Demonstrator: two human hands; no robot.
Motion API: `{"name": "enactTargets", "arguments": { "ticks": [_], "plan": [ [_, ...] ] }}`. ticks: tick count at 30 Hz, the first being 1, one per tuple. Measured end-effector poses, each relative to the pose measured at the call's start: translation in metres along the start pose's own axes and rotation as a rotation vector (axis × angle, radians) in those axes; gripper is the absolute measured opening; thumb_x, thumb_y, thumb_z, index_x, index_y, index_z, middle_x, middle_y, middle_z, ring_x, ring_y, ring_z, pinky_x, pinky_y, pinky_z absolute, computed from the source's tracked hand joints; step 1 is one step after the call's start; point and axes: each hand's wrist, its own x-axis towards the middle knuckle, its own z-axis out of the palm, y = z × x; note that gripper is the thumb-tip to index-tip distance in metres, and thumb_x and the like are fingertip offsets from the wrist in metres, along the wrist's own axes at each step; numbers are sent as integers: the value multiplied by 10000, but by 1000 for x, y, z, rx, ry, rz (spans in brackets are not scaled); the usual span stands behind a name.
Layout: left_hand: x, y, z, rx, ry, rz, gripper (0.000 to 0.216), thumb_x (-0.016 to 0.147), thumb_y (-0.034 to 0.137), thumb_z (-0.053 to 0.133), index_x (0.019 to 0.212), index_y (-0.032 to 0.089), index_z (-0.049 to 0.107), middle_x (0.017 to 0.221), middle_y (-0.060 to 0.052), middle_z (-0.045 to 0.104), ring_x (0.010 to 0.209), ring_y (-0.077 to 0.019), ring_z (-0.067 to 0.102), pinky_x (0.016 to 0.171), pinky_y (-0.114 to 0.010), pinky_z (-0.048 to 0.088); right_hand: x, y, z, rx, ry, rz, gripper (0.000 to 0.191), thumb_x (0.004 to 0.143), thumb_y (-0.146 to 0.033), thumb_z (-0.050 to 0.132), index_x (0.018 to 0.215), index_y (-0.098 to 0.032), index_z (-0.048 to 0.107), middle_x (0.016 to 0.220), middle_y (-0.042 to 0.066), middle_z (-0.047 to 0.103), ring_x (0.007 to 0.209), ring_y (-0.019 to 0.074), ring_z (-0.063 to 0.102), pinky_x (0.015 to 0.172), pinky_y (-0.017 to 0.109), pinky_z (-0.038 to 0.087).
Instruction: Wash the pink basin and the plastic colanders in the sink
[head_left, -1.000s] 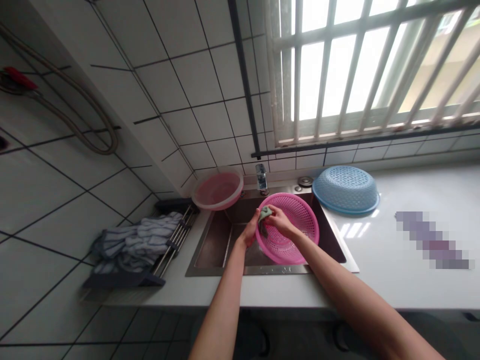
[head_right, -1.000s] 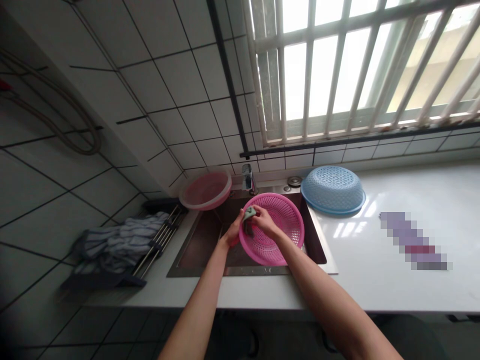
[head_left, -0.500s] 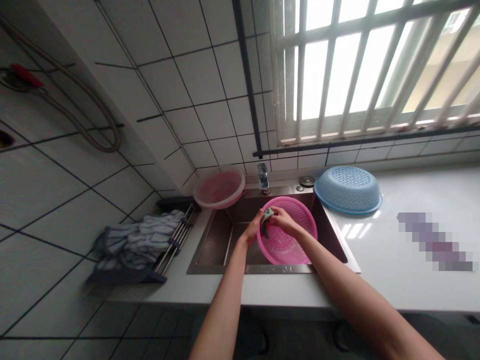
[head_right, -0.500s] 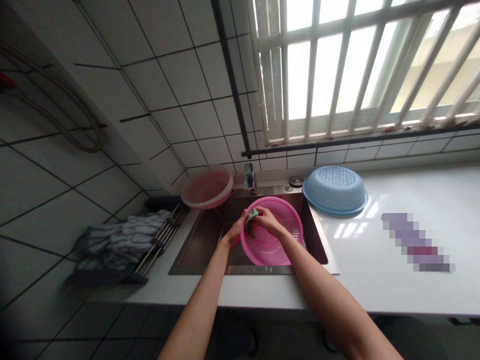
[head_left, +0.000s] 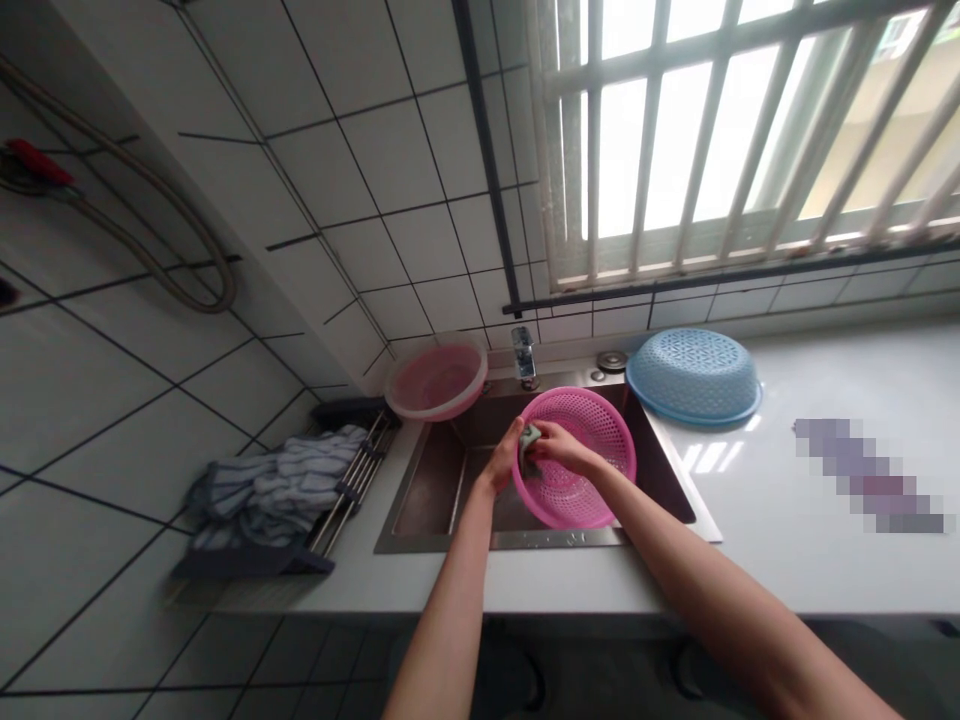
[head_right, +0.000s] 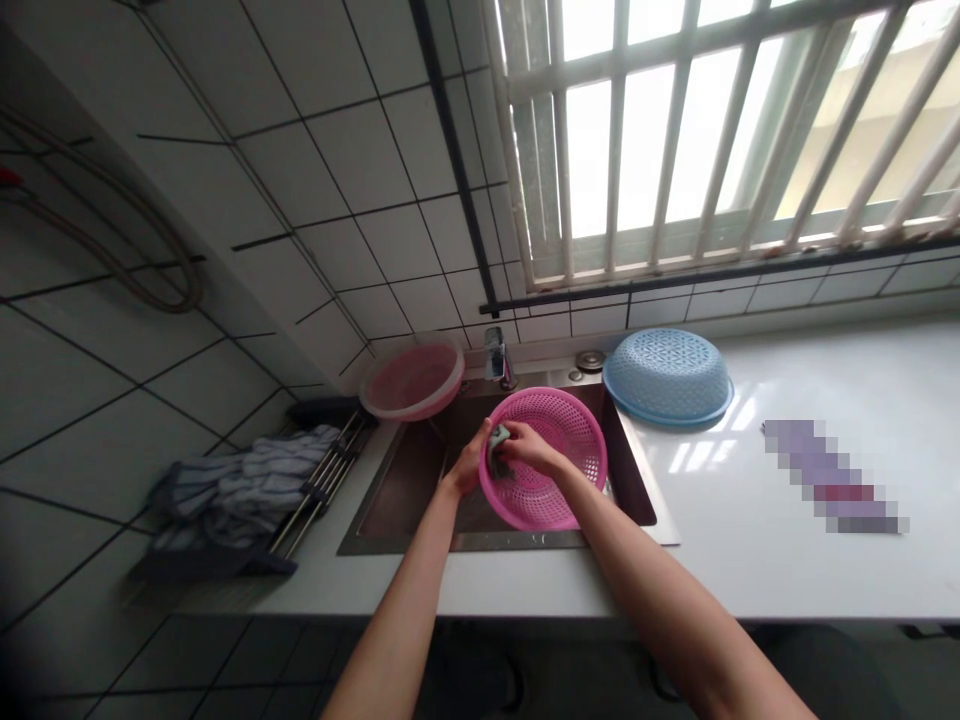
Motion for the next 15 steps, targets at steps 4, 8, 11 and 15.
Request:
{"name": "enactTargets", "arguments": {
  "ticks": [4, 8, 11, 15],
  "plan": [
    [3, -2, 6, 7, -40, 119, 534, 917, 579, 750, 1309, 216, 753, 1361, -94, 744, 1451, -291, 544, 1275, -422, 315, 10, 2, -18, -200, 525, -153, 226, 760, -235, 583, 977, -202, 636, 1012, 53, 715, 908, 206, 642, 856, 331, 539],
    [1, 0, 6, 97, 13, 160, 492, 908, 535, 775, 1284, 219, 764, 1364, -96, 740, 1466, -298, 529, 1294, -444, 283, 7, 11, -18, -319, 298, -67, 276, 725, -165, 554, 978, -199, 660, 1010, 70, 727, 892, 216, 643, 844, 349, 537],
    [-2, 3, 6, 146, 94, 174, 496, 887, 559, 787, 1256, 228, 768, 1300, -98, 763, 1433, -304, 562, 1270, -457, 329, -1, 19, -4, -252, -141, 95, 290, 675, -134, 560, 928, -189, 691, 888, 80, 731, 728, 210, 635, 699, 344, 533],
    [-3, 4, 8, 163, 86, 178, 557, 879, 624, 764, 1267, 225, 758, 1312, -101, 753, 1416, -308, 571, 1267, -471, 328, -2, 22, 3, -274, -150, 71, 281, 652, -136, 591, 899, -200, 707, 806, 61, 720, 657, 197, 610, 659, 329, 516]
  ]
}}
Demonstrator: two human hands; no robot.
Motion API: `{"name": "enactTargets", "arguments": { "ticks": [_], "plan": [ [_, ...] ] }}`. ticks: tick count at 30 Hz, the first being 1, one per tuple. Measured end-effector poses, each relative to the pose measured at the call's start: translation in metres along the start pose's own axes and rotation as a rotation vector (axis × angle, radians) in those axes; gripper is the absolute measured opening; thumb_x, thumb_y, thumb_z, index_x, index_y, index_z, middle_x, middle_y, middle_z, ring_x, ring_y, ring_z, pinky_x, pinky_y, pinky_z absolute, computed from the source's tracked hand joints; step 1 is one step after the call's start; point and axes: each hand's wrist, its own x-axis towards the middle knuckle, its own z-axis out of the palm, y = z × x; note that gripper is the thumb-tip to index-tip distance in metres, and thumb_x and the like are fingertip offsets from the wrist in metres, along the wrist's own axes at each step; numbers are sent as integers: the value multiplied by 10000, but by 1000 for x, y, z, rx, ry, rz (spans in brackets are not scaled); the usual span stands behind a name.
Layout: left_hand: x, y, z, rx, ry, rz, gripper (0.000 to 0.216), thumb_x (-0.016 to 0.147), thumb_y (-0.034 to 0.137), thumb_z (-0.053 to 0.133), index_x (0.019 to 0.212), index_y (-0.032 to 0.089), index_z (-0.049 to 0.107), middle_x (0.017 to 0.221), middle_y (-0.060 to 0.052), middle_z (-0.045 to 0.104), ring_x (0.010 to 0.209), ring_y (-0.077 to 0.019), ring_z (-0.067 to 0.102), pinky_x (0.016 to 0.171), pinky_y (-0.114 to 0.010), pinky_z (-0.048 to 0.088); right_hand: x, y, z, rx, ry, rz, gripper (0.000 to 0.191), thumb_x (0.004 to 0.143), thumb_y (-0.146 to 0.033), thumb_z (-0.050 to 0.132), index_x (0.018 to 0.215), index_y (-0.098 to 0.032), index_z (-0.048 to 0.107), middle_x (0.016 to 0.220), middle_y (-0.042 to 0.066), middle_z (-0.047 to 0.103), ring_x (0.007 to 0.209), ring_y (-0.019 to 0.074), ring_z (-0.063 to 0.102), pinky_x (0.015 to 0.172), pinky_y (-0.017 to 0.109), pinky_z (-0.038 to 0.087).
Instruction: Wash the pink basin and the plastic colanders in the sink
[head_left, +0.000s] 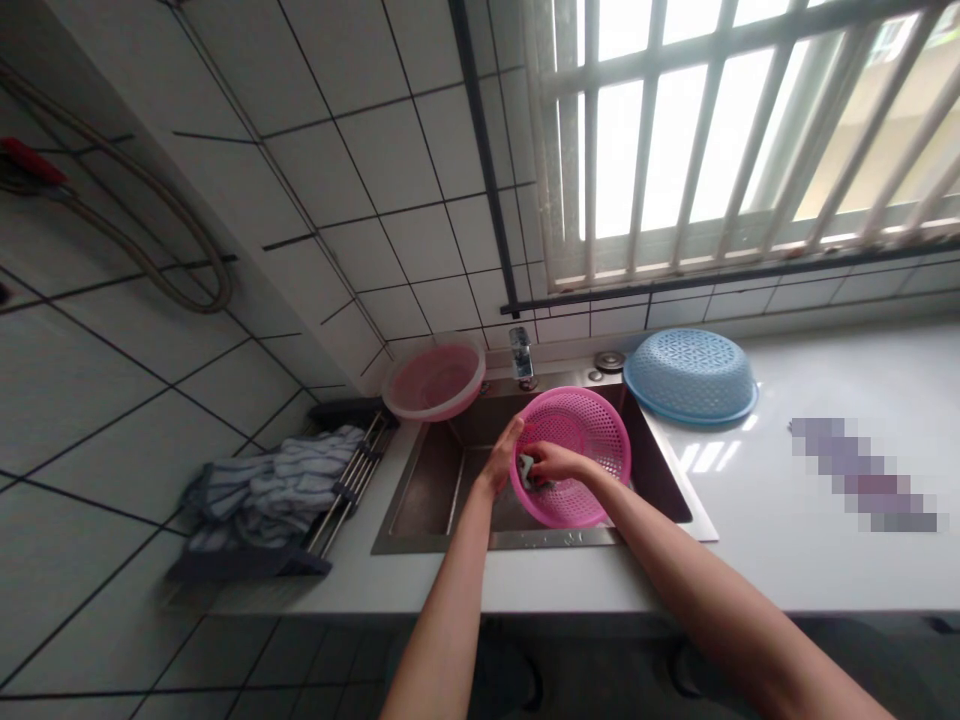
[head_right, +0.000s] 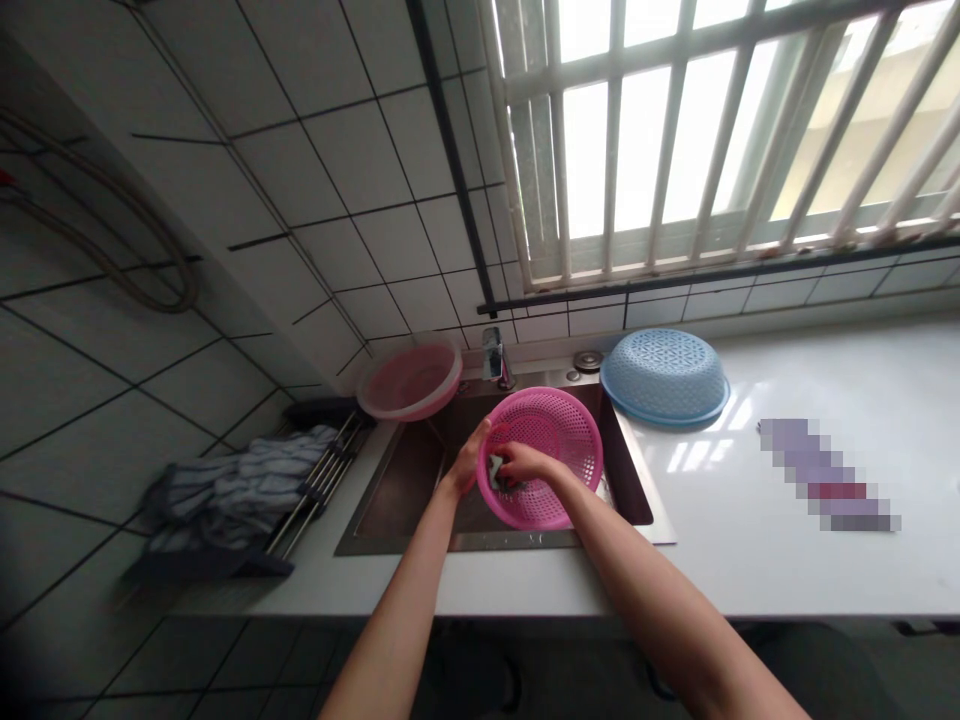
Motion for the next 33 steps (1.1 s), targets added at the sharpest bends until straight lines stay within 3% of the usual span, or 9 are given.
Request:
{"name": "enactTargets", "arguments": {
  "ticks": [5, 8, 14, 20, 22, 26, 28, 30, 33],
  "plan": [
    [0, 2, 6, -48, -50, 20, 550, 905, 601, 742, 1297, 214, 736, 1408, -94, 703, 1433, -317, 537, 1271, -454, 303, 9, -1, -29, -36, 719, -140, 268, 760, -288, 559, 986, -207, 677, 1020, 77, 736, 903, 226, 653, 833, 336, 530],
    [-2, 5, 8, -71, -124, 32, 507, 936, 508, 717, 1349, 215, 688, 1367, -95, 715, 1391, -308, 565, 1225, -458, 356, 10, -2, -42, 135, 883, -127, 327, 761, -350, 551, 1037, -204, 647, 1040, 81, 724, 916, 226, 654, 835, 334, 534],
    [-6, 11, -1, -101, -72, -51, 520, 805, 289, 734, 1304, 222, 606, 1187, -49, 758, 1036, -227, 699, 906, -357, 533, 3, -17, -25, 264, 514, -180, 273, 739, -317, 600, 981, -196, 641, 910, 24, 684, 784, 175, 593, 716, 266, 495],
    [-3, 5, -5, -109, 34, -77, 665, 885, 526, 760, 1444, 213, 581, 1219, -82, 770, 1119, -270, 724, 934, -352, 570, -6, -34, 1, 99, 66, -173, 282, 718, -214, 605, 985, -180, 689, 947, 27, 694, 835, 183, 606, 764, 268, 494],
    [-3, 4, -4, -97, 8, -128, 642, 866, 586, 784, 1350, 179, 674, 1218, -104, 779, 1198, -306, 706, 1013, -379, 557, -6, -38, 1, 99, 113, -173, 260, 724, -236, 603, 968, -186, 682, 950, 30, 695, 867, 199, 613, 802, 285, 503],
    [-3, 4, 3, -208, -141, -169, 626, 898, 645, 741, 1330, 192, 723, 1311, -112, 763, 1359, -334, 625, 1205, -470, 442, -6, -46, -14, 165, 540, -204, 231, 773, -316, 579, 967, -206, 638, 971, 45, 695, 900, 222, 614, 843, 312, 520],
    [-3, 5, 5, -254, -201, -186, 633, 926, 672, 689, 1339, 194, 728, 1331, -120, 756, 1384, -343, 607, 1231, -492, 416, -7, -48, -20, 172, 634, -211, 224, 791, -324, 569, 973, -210, 630, 989, 55, 697, 905, 223, 614, 844, 312, 523],
    [-2, 5, 4, -244, -205, -220, 666, 919, 707, 669, 1315, 176, 738, 1255, -132, 784, 1320, -353, 654, 1184, -496, 468, -9, -47, -20, 137, 487, -195, 209, 779, -301, 576, 953, -206, 640, 960, 46, 694, 866, 208, 608, 803, 293, 516],
    [-2, 3, -3, -167, -157, -311, 744, 889, 779, 642, 1212, 121, 767, 1057, -145, 821, 1094, -350, 755, 994, -457, 587, -11, -39, -10, 80, 20, -145, 175, 727, -248, 616, 884, -188, 665, 855, 13, 674, 748, 168, 581, 705, 258, 482]
  ]
}}
